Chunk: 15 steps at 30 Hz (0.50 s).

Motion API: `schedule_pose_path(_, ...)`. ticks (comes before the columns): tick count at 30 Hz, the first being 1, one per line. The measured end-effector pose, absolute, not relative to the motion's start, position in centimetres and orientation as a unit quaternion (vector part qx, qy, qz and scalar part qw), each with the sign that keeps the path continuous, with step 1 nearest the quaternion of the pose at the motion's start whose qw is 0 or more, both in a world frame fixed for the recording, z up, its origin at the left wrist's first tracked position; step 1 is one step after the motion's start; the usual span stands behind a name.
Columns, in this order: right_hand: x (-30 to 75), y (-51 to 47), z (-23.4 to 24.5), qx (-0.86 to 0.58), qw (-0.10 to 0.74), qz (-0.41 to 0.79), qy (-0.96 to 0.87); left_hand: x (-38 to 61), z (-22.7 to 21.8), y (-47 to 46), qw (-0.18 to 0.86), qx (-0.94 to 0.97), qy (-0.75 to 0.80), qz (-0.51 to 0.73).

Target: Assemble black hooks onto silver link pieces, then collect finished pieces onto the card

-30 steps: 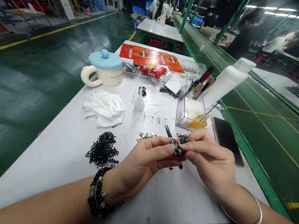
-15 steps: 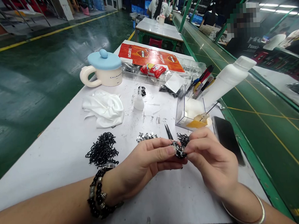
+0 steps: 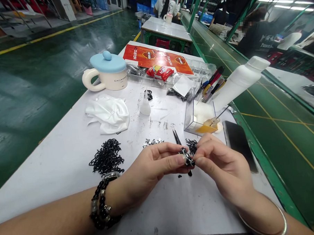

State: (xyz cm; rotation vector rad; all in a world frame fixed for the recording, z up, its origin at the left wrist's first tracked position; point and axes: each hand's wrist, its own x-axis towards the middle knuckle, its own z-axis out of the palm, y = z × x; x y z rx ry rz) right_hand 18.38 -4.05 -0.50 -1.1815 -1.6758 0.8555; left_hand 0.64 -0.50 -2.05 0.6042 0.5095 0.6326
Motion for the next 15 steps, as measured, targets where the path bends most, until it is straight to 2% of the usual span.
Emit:
schedule_pose_path(4,18.32,-4.2,-0.58,-0.488,0.446,0.331,-0.673,0.71,-2.06,-0.55,0.872,0.283,0.257,0.305)
schedule_pose_path(15,17.78,-4.45,-0.88,-0.431,0.478,0.181,-0.744,0.74,-2.3,-0.73,0.899,0.22,0.226,0.304)
